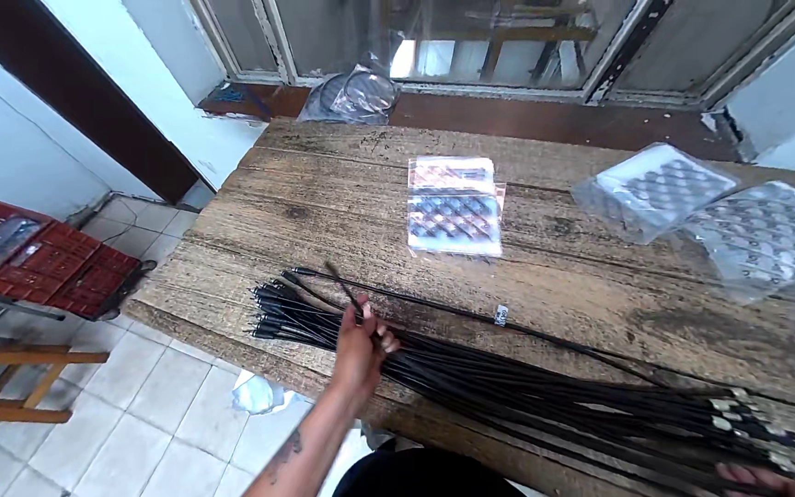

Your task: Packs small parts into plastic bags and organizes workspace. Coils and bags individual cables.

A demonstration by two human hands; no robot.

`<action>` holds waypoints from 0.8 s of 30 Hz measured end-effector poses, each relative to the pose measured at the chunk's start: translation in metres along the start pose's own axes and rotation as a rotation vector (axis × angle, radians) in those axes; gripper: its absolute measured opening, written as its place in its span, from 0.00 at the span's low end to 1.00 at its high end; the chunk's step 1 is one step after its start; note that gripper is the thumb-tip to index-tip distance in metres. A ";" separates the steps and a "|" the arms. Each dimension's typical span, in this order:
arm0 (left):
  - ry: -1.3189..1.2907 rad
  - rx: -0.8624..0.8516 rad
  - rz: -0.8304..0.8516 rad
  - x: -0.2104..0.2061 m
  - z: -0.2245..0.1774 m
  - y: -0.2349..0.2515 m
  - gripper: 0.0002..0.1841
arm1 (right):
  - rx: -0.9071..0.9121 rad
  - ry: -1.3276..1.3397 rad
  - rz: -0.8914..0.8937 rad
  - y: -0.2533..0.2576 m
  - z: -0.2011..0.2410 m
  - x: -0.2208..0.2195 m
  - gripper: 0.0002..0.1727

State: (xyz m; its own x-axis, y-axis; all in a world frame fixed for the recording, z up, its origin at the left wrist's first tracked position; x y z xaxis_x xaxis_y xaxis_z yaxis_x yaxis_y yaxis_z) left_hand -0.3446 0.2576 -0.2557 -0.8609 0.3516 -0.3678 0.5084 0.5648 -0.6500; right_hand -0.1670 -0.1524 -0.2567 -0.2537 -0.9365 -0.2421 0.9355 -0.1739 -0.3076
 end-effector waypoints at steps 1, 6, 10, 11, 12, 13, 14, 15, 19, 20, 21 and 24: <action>0.166 0.003 0.121 0.003 -0.014 -0.003 0.21 | 0.046 -0.130 0.085 -0.005 0.005 -0.023 0.10; 1.134 0.105 0.620 -0.007 -0.041 -0.027 0.26 | 0.719 -0.767 0.662 -0.077 0.017 -0.183 0.31; 1.310 0.106 0.864 -0.019 -0.029 -0.035 0.25 | 1.377 -0.963 0.999 -0.107 -0.012 -0.235 0.21; 1.285 0.057 0.852 -0.021 -0.030 -0.035 0.23 | 1.398 -0.959 1.050 -0.105 -0.022 -0.232 0.19; 1.234 -0.001 0.783 -0.019 -0.030 -0.034 0.21 | 1.379 -0.964 1.083 -0.101 -0.032 -0.226 0.18; 1.162 -0.051 0.677 -0.013 -0.027 -0.031 0.19 | 1.330 -0.971 1.105 -0.097 -0.041 -0.218 0.18; 1.070 -0.096 0.562 -0.003 -0.020 -0.027 0.17 | 1.289 -0.994 1.118 -0.092 -0.048 -0.210 0.18; 0.957 -0.142 0.460 0.011 -0.005 -0.025 0.18 | 1.267 -1.026 1.118 -0.089 -0.054 -0.201 0.21; 0.458 -0.341 0.310 0.045 0.078 -0.036 0.18 | 1.206 -1.183 1.097 -0.084 -0.063 -0.167 0.55; 0.395 -0.374 0.264 0.039 0.085 -0.038 0.16 | 1.151 -1.223 1.111 -0.089 -0.064 -0.159 0.65; 0.349 -0.381 0.190 0.027 0.086 -0.038 0.14 | 1.052 -1.247 1.140 -0.095 -0.064 -0.151 0.75; 0.199 -0.306 0.055 -0.027 0.076 -0.021 0.12 | 0.634 -1.130 1.209 -0.104 -0.069 -0.136 0.84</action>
Point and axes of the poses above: each hand's wrist, its own y-axis towards the middle knuckle, its own x-axis out of the back of the hand, z = x × y, the point moved 4 cm from there along y, towards the middle knuckle, and after that the axes turned 8 degrees about x, right-handed, at the moved point
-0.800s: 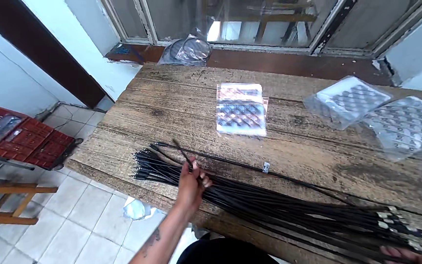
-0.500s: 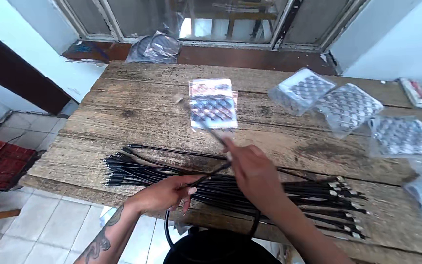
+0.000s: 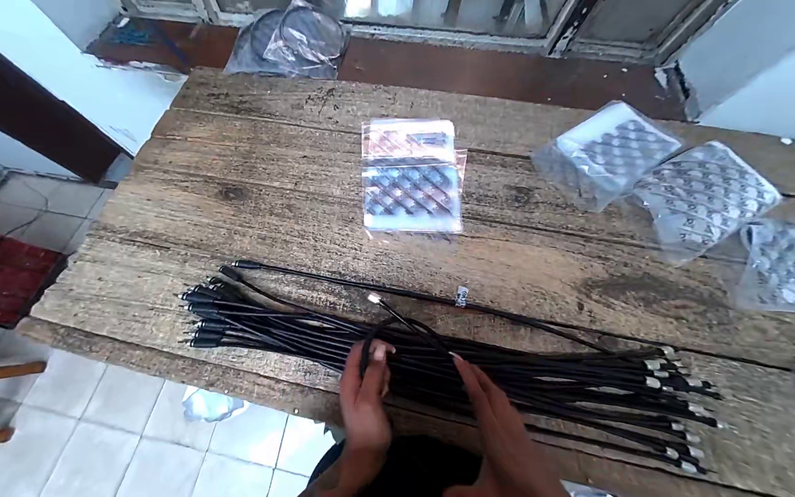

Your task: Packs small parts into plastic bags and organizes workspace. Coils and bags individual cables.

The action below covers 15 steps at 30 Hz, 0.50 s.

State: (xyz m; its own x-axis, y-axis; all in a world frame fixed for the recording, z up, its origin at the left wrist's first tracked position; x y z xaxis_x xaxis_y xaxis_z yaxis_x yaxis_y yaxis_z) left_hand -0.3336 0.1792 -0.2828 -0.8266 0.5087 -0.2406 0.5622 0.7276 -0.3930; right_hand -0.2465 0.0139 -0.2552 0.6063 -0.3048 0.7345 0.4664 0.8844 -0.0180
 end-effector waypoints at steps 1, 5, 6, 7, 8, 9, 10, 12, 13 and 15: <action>-0.044 0.045 0.001 -0.019 -0.001 0.007 0.11 | -0.056 0.104 0.005 -0.002 -0.003 -0.002 0.85; 0.431 0.040 0.346 -0.068 -0.019 0.058 0.24 | -0.232 0.241 -0.257 -0.001 -0.024 0.008 0.75; 0.710 0.008 0.461 -0.074 -0.032 0.086 0.26 | -0.263 0.162 -0.331 -0.001 -0.034 0.017 0.70; 0.948 -0.033 0.546 -0.079 -0.047 0.119 0.23 | -0.294 0.050 -0.386 -0.001 -0.046 0.026 0.66; 1.102 -0.106 0.580 -0.081 -0.058 0.156 0.18 | -0.325 -0.055 -0.421 -0.003 -0.058 0.036 0.62; 1.178 -0.177 0.582 -0.079 -0.067 0.195 0.14 | -0.354 -0.110 -0.427 -0.004 -0.067 0.044 0.60; 1.195 -0.263 0.557 -0.075 -0.071 0.235 0.13 | -0.371 -0.132 -0.418 -0.006 -0.074 0.050 0.59; 1.169 -0.380 0.516 -0.067 -0.071 0.291 0.14 | -0.374 -0.168 -0.384 -0.006 -0.078 0.055 0.59; 1.160 -0.429 0.481 -0.065 -0.067 0.306 0.14 | -0.359 -0.182 -0.371 -0.003 -0.078 0.056 0.59; 1.146 -0.539 0.375 -0.065 -0.058 0.315 0.10 | -0.346 -0.184 -0.359 0.007 -0.074 0.053 0.57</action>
Point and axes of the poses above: each hand's wrist, its own y-axis towards the middle knuckle, its own x-axis out of the back of the hand, z = x × y, the point moved 4 cm from there along y, towards the middle knuckle, and after that the axes turned 8 degrees about x, right-handed, at the moved point
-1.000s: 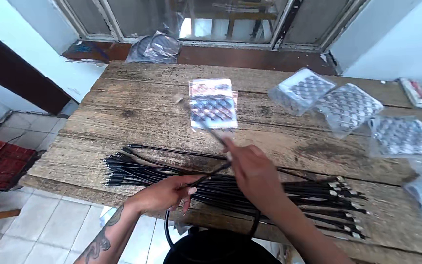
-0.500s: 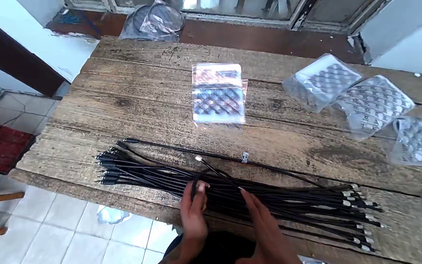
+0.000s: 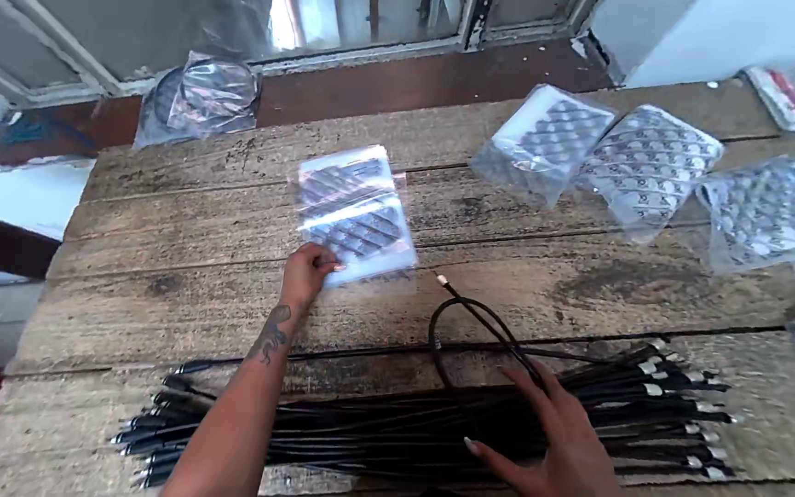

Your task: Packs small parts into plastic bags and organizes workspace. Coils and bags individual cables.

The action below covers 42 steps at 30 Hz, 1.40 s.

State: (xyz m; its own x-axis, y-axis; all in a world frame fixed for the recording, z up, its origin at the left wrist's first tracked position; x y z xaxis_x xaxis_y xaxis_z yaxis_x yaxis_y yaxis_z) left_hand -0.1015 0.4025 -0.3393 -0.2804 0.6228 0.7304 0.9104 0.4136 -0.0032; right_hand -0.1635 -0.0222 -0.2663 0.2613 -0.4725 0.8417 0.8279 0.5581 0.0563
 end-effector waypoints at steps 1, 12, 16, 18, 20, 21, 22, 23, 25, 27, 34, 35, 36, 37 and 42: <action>0.012 0.000 -0.054 -0.003 -0.001 -0.001 0.08 | -0.008 0.021 0.015 0.004 0.006 -0.003 0.57; 0.468 -0.317 -0.160 0.020 -0.032 -0.113 0.16 | 0.176 0.065 0.348 0.008 0.062 -0.001 0.50; 0.514 -0.450 -0.266 -0.007 -0.074 -0.197 0.26 | 0.187 0.076 0.133 0.011 0.062 -0.029 0.48; 0.460 -0.461 -0.201 -0.020 -0.093 -0.218 0.29 | 0.072 0.090 0.013 0.008 0.053 -0.041 0.46; 0.395 -0.472 -0.113 -0.029 -0.108 -0.232 0.28 | 0.024 0.099 -0.027 -0.009 0.057 -0.045 0.42; 0.386 -0.486 -0.082 -0.032 -0.117 -0.240 0.26 | 0.025 0.104 -0.034 -0.020 0.063 -0.048 0.40; 0.369 -0.513 -0.064 -0.034 -0.128 -0.249 0.25 | 0.026 0.107 -0.050 -0.027 0.069 -0.050 0.38; 0.344 -0.551 -0.074 -0.036 -0.141 -0.261 0.24 | 0.021 0.110 -0.086 -0.028 0.072 -0.053 0.36; 0.239 -0.584 -0.132 -0.040 -0.159 -0.288 0.25 | -0.015 0.123 -0.158 -0.023 0.069 -0.059 0.32; 0.084 -0.406 -0.190 -0.042 -0.155 -0.312 0.20 | -0.089 0.167 -0.180 -0.018 0.055 -0.071 0.46; -0.171 0.386 0.538 -0.067 -0.122 -0.332 0.17 | -0.148 -0.037 -0.127 -0.013 0.064 -0.089 0.61; -0.163 0.382 0.574 -0.067 -0.122 -0.333 0.16 | -0.151 -0.031 -0.032 -0.009 0.068 -0.088 0.63; -0.158 0.404 0.573 -0.065 -0.117 -0.333 0.16 | -0.107 -0.003 0.036 -0.007 0.067 -0.089 0.64; -0.162 0.433 0.551 -0.062 -0.109 -0.334 0.16 | -0.008 0.030 0.061 -0.011 0.064 -0.092 0.63; -0.226 0.489 0.406 -0.050 -0.076 -0.350 0.14 | 0.618 0.010 0.067 -0.063 0.042 -0.086 0.19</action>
Point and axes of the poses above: each hand's wrist, its own y-axis towards the middle knuckle, its own x-axis out of the back of the hand, z = x × y, the point moved 4 cm from there along y, towards the middle knuckle, and after that the axes turned 8 degrees about x, right-handed, at the moved point
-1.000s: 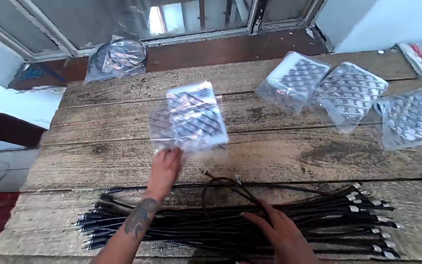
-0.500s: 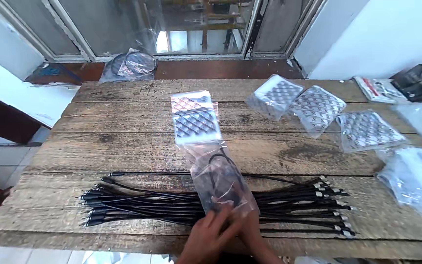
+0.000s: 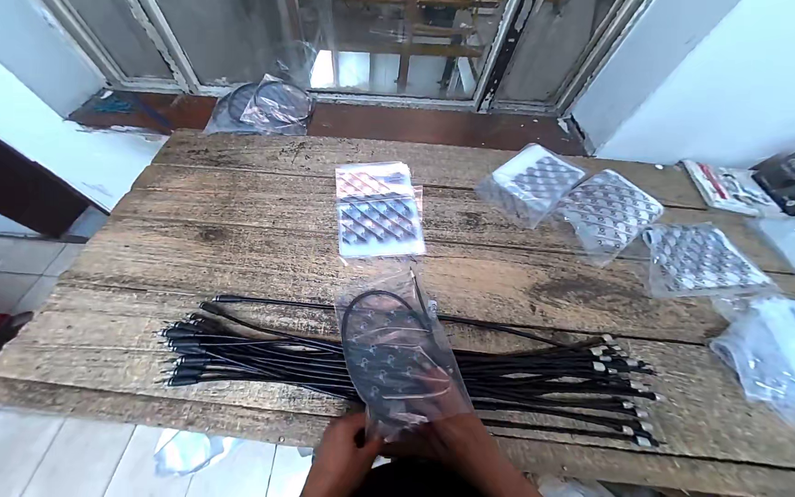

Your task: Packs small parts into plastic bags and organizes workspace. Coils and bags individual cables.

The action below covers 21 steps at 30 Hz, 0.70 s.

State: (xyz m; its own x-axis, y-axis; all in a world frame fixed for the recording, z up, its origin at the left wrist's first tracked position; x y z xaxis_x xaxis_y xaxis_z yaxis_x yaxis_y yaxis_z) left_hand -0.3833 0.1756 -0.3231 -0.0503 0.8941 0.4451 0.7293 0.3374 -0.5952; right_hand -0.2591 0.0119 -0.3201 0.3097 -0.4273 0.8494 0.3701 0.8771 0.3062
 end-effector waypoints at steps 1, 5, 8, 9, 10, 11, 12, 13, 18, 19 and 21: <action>0.001 -0.010 0.008 -0.001 0.003 -0.001 0.14 | 0.077 -0.086 -0.002 -0.008 0.001 -0.002 0.14; 0.098 -0.194 0.008 -0.014 0.003 -0.010 0.16 | 0.107 -0.175 -0.024 0.005 0.007 -0.005 0.13; 0.020 -0.226 -0.009 -0.004 0.012 -0.013 0.15 | -0.023 -0.086 -0.013 0.021 0.017 -0.007 0.13; -0.060 -0.195 0.075 0.002 0.020 -0.013 0.18 | -0.002 -0.015 0.015 0.018 0.019 -0.007 0.17; -0.189 -0.150 0.199 0.007 0.027 -0.013 0.23 | 0.042 0.048 0.043 0.010 0.023 -0.001 0.20; -0.358 -0.110 0.296 0.009 0.031 -0.010 0.26 | 0.120 0.059 0.005 -0.001 0.027 0.011 0.18; -0.534 -0.057 0.312 0.008 0.031 -0.004 0.26 | 0.174 0.039 -0.085 -0.010 0.027 0.026 0.13; -0.690 0.013 0.255 0.003 0.027 0.004 0.22 | 0.160 0.024 -0.187 -0.016 0.021 0.043 0.11; -1.001 0.248 -0.067 -0.005 0.001 0.023 0.10 | -0.571 0.204 -0.133 0.021 -0.061 0.080 0.13; -0.992 0.232 -0.084 0.000 0.000 0.018 0.09 | -0.713 0.389 -0.011 0.031 -0.071 0.069 0.19; -0.893 0.187 -0.120 0.011 0.002 0.009 0.22 | -0.834 0.736 0.179 0.039 -0.069 0.040 0.24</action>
State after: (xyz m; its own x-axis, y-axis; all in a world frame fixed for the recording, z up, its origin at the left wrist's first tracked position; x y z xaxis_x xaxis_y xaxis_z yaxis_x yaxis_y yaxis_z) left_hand -0.3791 0.1889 -0.3250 -0.6833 0.7194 -0.1252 0.5673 0.4150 -0.7113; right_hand -0.1719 0.0139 -0.3034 0.7563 -0.5774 0.3076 0.6528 0.6356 -0.4121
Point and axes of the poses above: each hand's wrist, its own y-axis towards the middle knuckle, its own x-axis out of the back of the hand, z = x × y, the point moved 4 cm from there along y, towards the middle knuckle, and after that the axes turned 8 degrees about x, right-handed, at the moved point
